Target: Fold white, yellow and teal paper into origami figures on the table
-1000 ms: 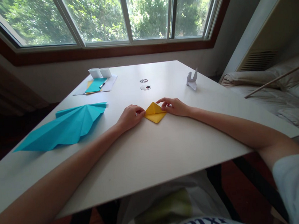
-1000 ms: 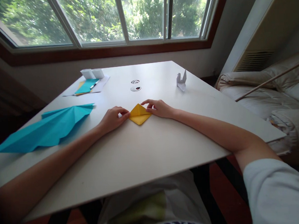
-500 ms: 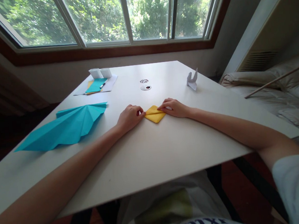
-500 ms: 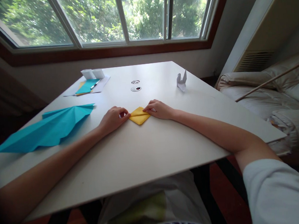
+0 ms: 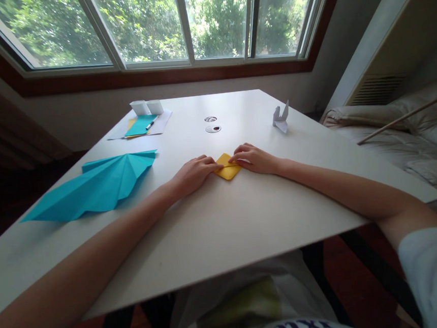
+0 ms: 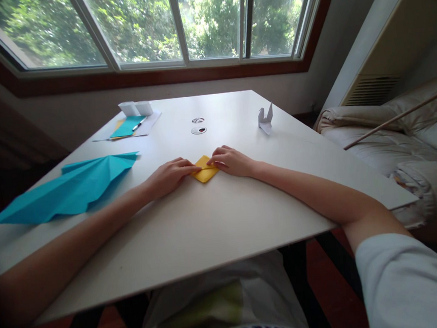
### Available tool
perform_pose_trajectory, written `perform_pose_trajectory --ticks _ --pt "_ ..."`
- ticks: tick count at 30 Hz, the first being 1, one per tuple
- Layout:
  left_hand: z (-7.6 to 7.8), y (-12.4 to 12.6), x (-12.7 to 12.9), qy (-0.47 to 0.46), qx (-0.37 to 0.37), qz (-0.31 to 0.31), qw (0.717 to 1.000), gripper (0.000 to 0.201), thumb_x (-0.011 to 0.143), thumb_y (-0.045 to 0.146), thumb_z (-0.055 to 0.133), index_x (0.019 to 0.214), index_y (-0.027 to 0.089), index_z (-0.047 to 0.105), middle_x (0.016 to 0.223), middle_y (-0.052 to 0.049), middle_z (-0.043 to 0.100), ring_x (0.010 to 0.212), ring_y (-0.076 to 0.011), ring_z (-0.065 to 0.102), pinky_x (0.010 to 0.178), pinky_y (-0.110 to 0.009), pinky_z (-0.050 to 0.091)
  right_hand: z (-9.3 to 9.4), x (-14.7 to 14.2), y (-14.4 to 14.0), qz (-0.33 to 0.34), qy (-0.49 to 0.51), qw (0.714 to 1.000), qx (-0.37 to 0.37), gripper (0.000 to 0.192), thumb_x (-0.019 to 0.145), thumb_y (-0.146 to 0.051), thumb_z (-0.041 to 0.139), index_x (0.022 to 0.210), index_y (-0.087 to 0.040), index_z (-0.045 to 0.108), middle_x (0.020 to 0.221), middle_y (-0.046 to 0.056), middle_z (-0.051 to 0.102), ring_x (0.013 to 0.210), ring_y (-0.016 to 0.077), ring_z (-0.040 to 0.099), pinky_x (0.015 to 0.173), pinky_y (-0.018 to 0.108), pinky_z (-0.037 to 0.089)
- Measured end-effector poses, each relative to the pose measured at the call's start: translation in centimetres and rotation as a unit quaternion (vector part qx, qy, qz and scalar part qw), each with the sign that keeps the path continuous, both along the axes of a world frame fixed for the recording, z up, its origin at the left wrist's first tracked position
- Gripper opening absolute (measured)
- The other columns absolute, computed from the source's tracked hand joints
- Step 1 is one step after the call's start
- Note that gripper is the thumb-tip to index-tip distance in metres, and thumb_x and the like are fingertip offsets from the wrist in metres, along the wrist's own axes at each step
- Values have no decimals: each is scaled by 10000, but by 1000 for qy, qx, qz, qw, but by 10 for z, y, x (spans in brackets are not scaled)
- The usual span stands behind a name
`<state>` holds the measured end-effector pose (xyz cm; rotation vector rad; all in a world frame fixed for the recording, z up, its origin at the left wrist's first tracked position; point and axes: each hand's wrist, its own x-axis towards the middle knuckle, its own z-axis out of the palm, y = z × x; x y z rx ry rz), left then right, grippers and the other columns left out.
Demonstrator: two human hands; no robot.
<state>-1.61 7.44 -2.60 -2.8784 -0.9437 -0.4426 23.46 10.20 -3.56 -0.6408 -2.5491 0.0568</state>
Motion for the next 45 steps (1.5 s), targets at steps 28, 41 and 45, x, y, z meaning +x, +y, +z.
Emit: perform_pose_trajectory --ticks 28,41,45 --pt "20 -6 -10 85 -17 85 993 331 817 215 393 990 227 676 1002 -18 691 958 -191 593 726 -278 484 16 18 5 66 -22 996 -60 272 769 -52 481 858 -178 704 898 56 707 848 157 596 782 284 489" --pt "27 -9 -7 103 -24 134 985 309 798 299 438 957 247 698 928 -33 698 960 -202 601 734 -288 464 15 27 7 50 -4 991 -128 249 758 -96 516 877 -194 712 942 39 717 877 145 619 761 234 496" --pt "22 -5 -12 81 -3 95 992 290 793 278 438 905 220 700 891 -52 702 928 -215 607 851 -372 423 14 24 2 56 -4 994 -95 216 758 -125 529 878 -186 698 943 52 713 860 158 619 760 267 504"
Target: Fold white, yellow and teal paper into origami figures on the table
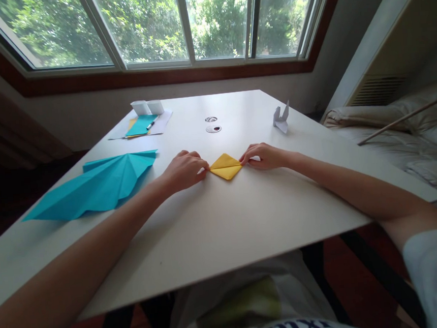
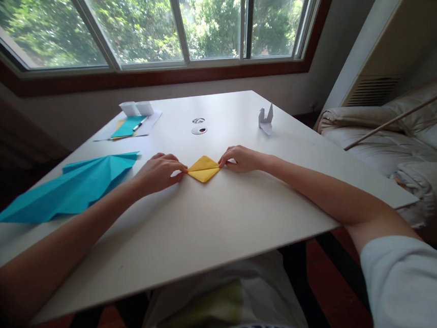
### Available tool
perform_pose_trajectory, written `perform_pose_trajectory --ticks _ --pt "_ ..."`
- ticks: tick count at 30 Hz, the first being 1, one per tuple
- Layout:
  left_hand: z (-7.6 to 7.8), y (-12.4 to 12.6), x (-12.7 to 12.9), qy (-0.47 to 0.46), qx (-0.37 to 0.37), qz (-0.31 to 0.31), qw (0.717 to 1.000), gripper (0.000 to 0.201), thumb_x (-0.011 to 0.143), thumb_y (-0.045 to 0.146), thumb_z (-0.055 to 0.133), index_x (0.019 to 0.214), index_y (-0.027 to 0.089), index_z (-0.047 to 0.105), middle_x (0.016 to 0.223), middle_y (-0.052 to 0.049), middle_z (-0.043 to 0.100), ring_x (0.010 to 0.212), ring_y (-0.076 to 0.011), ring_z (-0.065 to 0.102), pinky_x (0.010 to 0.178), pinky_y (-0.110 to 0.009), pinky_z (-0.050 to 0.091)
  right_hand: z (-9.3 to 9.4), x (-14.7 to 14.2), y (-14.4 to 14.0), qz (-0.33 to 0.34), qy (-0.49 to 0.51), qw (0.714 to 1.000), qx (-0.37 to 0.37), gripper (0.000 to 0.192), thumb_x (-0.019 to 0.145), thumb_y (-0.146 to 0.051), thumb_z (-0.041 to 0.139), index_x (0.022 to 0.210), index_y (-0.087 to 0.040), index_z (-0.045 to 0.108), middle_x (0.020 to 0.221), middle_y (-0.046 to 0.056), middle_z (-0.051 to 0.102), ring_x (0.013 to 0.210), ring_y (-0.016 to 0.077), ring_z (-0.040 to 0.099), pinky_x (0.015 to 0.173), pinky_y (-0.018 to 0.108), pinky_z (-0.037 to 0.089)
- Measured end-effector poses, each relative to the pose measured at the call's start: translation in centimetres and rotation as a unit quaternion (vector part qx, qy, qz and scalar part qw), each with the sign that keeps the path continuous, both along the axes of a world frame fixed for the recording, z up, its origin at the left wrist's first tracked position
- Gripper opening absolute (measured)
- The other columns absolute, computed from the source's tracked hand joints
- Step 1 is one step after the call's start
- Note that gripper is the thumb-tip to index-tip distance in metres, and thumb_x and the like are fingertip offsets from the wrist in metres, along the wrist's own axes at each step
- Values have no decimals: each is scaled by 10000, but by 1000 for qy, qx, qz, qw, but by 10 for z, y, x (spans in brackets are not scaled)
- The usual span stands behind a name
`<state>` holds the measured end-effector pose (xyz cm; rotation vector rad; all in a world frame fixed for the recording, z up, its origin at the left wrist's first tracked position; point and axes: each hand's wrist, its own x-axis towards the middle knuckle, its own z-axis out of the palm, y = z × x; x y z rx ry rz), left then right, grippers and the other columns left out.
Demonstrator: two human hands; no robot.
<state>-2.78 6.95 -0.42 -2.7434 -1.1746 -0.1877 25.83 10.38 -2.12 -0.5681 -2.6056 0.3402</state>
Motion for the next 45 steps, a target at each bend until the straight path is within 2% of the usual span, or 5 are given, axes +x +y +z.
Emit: perform_pose_trajectory --ticks 15,26,35,39,45 --pt "-17 -5 5 -358 -220 -8 907 456 685 200 538 1130 170 440 997 -64 566 897 -174 616 785 -317 518 -4 -8 -9 -54 4 997 53 160 817 -244 546 861 -169 680 825 77 701 827 183 611 740 307 498" --pt "-15 -15 10 -211 20 -81 974 212 896 241 411 950 161 600 1052 -93 582 866 -148 607 796 -282 499 -5 -10 -9 -55 -12 997 59 161 815 -236 530 906 -171 645 833 72 656 828 183 591 759 305 478" --pt "-10 -15 9 -249 88 -5 964 271 916 320 399 928 163 619 908 -72 672 781 -157 634 712 -261 491 -5 -15 -13 -72 33 995 65 217 821 -318 553 967 -174 624 915 83 637 825 175 592 769 318 480" --pt "-7 -13 12 -380 6 42 924 250 849 370 517 882 146 623 831 -64 674 679 -159 651 638 -270 508 -1 -22 -16 -106 133 986 -4 179 834 -294 525 857 -164 646 809 54 662 692 130 591 661 267 488" --pt "-4 -6 18 -569 -206 93 790 348 670 403 698 853 127 592 732 -47 663 534 -137 615 532 -274 497 2 -26 -12 -127 241 936 -223 266 747 -387 624 830 -136 659 811 57 686 710 136 604 669 289 506"
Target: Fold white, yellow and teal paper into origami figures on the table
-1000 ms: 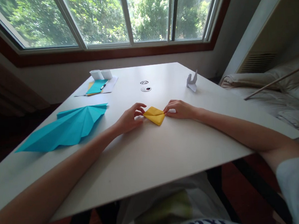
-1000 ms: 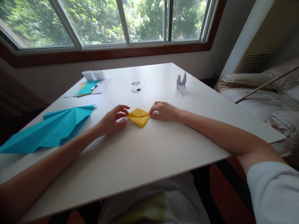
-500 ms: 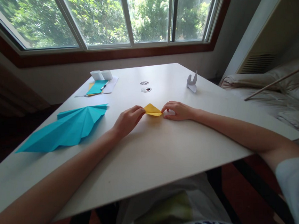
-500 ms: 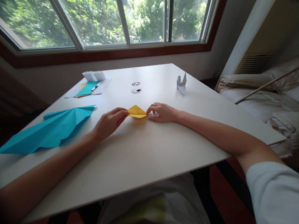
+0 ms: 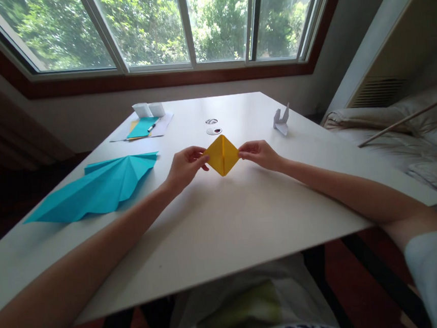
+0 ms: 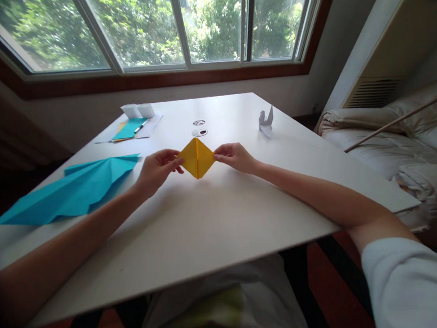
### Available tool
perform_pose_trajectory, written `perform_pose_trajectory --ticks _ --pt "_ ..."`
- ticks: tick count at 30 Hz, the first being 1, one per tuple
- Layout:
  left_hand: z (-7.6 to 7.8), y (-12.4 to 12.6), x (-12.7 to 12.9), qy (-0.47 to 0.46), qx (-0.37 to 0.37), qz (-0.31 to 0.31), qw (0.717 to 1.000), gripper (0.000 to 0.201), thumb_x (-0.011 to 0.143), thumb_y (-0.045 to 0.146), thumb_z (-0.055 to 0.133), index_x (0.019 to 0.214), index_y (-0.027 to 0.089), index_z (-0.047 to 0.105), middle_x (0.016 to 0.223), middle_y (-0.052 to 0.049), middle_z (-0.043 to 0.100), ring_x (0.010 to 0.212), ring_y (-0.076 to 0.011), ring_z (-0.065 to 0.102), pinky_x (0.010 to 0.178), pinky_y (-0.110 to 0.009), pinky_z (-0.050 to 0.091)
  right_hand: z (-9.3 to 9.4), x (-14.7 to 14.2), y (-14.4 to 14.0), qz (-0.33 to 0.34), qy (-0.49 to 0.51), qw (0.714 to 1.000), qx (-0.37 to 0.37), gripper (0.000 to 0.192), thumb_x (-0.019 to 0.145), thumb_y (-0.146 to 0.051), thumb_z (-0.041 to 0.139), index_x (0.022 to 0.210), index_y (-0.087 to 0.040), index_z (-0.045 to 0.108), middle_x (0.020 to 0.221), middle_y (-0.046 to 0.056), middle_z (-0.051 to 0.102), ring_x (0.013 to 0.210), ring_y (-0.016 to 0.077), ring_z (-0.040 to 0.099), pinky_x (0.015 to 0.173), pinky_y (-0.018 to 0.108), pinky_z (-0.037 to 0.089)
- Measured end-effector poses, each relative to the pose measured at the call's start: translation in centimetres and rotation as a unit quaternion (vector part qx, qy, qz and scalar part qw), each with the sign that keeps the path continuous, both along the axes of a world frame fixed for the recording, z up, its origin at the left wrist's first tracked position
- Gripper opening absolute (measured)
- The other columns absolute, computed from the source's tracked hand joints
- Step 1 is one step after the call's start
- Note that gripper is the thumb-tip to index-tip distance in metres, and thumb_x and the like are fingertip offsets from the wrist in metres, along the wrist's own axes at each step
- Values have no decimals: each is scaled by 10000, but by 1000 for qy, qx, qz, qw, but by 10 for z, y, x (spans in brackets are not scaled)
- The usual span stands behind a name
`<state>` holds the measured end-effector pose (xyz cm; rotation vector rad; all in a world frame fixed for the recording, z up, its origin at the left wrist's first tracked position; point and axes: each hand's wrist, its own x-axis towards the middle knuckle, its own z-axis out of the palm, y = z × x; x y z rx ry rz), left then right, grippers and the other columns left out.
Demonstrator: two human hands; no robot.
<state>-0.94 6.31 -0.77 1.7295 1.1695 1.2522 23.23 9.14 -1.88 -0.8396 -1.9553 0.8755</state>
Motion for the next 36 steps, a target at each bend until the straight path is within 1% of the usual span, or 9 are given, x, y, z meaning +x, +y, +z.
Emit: perform_pose_trajectory --ticks 3,6,10,14,20,25,29,32,36 --pt "-3 3 0 10 -61 -14 998 332 636 378 712 822 130 594 704 -42 665 541 -126 598 513 -253 461 -4 1 5 19 9 998 -52 267 713 -370 657 823 -127 662 757 47 675 665 122 589 644 281 503" --pt "-7 4 -2 92 -58 -18 994 283 645 375 680 779 136 609 726 -39 670 612 -137 600 553 -252 456 -8 3 9 18 -5 998 -61 234 708 -327 653 835 -132 658 769 43 675 674 120 595 650 275 497" --pt "-10 4 -3 259 14 1 966 244 676 393 629 742 158 638 749 -23 669 706 -168 592 638 -277 449 -9 3 7 -18 -93 996 4 196 728 -290 608 844 -144 667 755 28 675 679 121 591 668 277 470" --pt "-12 5 -3 335 55 6 941 198 703 372 605 738 181 644 760 -13 667 746 -182 576 682 -289 442 -8 3 2 -38 -156 985 68 139 724 -231 575 792 -150 666 744 16 660 676 113 573 637 249 437" --pt "-19 9 -4 360 98 -5 928 186 730 355 593 770 179 636 726 -15 634 698 -172 555 649 -278 434 -13 4 5 -19 -176 976 125 123 724 -215 578 801 -156 655 791 31 653 721 127 570 608 239 429" --pt "-23 7 -4 340 142 -7 929 234 740 299 595 937 173 584 881 -24 587 627 -116 513 606 -254 443 -15 5 4 3 -168 976 140 171 745 -196 556 895 -169 634 810 26 641 718 121 571 613 237 451" --pt "-26 4 -4 347 199 -44 915 147 810 274 524 861 183 627 978 -49 568 748 -133 547 685 -270 465 -14 4 2 14 -154 980 124 157 751 -192 545 887 -168 618 846 34 651 724 125 576 606 237 469" --pt "-28 4 -5 365 235 -61 899 199 838 252 486 843 186 674 949 -62 599 837 -164 559 746 -293 471 -14 3 1 17 -154 980 127 140 750 -174 535 865 -163 613 831 31 651 701 118 571 603 231 469" --pt "-28 2 -4 377 262 -63 886 205 820 255 511 874 182 695 913 -60 633 819 -166 571 755 -291 478 -13 3 1 17 -158 978 138 111 747 -159 533 825 -159 612 804 29 644 685 112 564 592 221 464"
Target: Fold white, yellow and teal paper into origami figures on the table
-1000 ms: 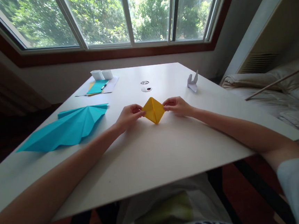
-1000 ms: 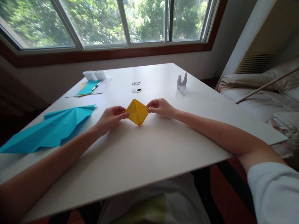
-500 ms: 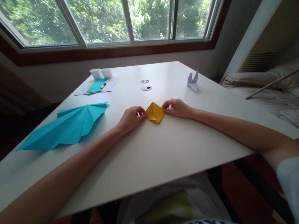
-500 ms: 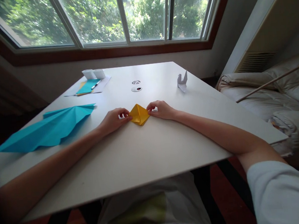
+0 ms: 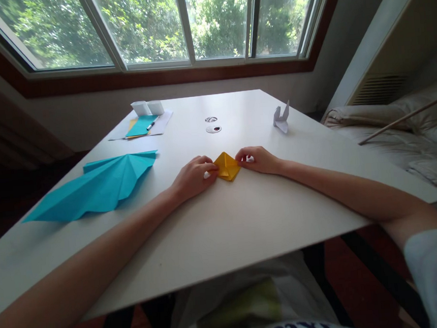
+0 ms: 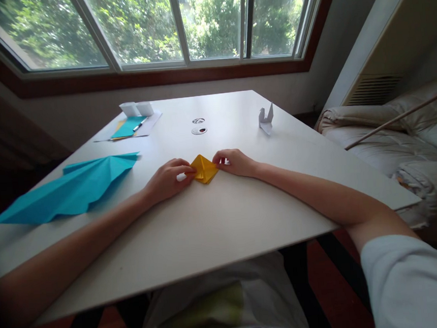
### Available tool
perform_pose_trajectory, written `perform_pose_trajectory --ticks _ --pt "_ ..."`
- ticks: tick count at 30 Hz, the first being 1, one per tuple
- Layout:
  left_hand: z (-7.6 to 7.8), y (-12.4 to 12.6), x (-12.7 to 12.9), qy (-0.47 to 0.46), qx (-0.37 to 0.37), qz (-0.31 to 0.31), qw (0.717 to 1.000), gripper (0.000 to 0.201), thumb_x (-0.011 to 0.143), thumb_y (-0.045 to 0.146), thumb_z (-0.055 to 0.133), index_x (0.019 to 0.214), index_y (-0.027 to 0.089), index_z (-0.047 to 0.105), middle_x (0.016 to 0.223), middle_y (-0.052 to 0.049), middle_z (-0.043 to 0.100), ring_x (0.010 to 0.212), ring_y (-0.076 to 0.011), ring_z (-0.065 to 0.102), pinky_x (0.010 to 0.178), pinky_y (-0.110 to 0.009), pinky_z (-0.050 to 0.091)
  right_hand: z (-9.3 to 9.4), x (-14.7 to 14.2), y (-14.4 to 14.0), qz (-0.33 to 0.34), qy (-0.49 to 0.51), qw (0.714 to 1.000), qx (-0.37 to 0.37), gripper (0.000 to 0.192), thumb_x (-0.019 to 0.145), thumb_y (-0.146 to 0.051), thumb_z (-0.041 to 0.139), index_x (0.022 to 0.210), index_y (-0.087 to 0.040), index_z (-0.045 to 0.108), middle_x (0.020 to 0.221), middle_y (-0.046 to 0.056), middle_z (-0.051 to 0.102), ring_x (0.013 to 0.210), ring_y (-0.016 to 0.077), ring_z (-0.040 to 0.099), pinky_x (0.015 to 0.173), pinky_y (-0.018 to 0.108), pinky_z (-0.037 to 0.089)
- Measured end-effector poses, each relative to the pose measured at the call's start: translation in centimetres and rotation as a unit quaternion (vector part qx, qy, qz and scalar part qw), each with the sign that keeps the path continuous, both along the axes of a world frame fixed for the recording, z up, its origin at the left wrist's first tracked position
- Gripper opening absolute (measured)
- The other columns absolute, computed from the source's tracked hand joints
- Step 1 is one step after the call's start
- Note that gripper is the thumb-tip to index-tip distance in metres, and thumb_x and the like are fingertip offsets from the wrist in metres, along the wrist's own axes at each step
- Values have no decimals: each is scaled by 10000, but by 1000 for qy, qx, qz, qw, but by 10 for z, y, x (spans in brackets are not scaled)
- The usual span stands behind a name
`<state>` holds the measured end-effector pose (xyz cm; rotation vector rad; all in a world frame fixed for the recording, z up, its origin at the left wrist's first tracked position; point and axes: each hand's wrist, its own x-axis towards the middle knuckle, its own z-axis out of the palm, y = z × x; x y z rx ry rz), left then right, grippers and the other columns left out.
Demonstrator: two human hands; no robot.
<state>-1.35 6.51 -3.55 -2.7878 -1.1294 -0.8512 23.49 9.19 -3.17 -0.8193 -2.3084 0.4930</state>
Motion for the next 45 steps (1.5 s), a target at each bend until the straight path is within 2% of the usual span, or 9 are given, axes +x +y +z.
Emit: perform_pose_trajectory --ticks 6,10,19,23,27,30,35,45 --pt "4 -6 1 26 11 12 1000 213 808 334 554 879 209 711 946 -47 630 825 -161 574 744 -282 475 -1 1 0 14 -6 999 30 102 767 -164 520 790 -162 620 785 31 638 671 111 556 604 227 467" --pt "7 -11 4 33 6 47 998 252 795 432 573 872 239 716 944 -32 634 826 -167 574 706 -284 470 -1 1 0 13 -9 999 36 106 771 -163 518 787 -159 624 783 34 636 675 111 560 614 229 472" --pt "9 -15 13 16 -69 128 989 266 804 454 547 823 253 721 945 -32 625 886 -193 557 748 -312 452 -1 0 -1 12 -1 999 36 120 761 -148 526 830 -153 624 796 32 647 665 105 562 598 217 471" --pt "9 -15 16 13 -57 137 989 221 752 446 614 805 247 693 948 -22 625 893 -200 549 699 -296 446 -4 1 1 14 -2 999 36 164 764 -143 528 896 -156 624 812 31 647 679 106 571 604 216 475" --pt "11 -19 18 13 -20 144 989 284 722 414 662 915 216 597 911 -24 630 860 -204 551 647 -281 433 -6 2 3 32 1 998 55 182 776 -135 518 925 -163 618 852 35 641 704 105 575 626 217 480" --pt "10 -20 19 2 -7 124 992 337 745 380 652 1005 204 530 896 -22 627 805 -183 557 636 -267 428 -5 3 1 48 -6 996 75 146 787 -129 504 860 -164 626 856 40 632 705 103 571 640 220 479" --pt "6 -16 17 13 0 50 999 132 822 323 579 817 193 604 809 -25 638 784 -167 548 682 -260 439 -1 4 -1 63 -24 994 82 163 808 -132 482 832 -165 639 859 56 629 736 118 588 675 236 483" --pt "10 -14 4 74 -1 -49 996 254 899 302 450 899 203 685 909 -53 668 835 -152 587 744 -255 462 3 9 -2 92 -96 981 141 172 833 -188 487 889 -172 649 901 78 649 811 153 598 734 264 478"
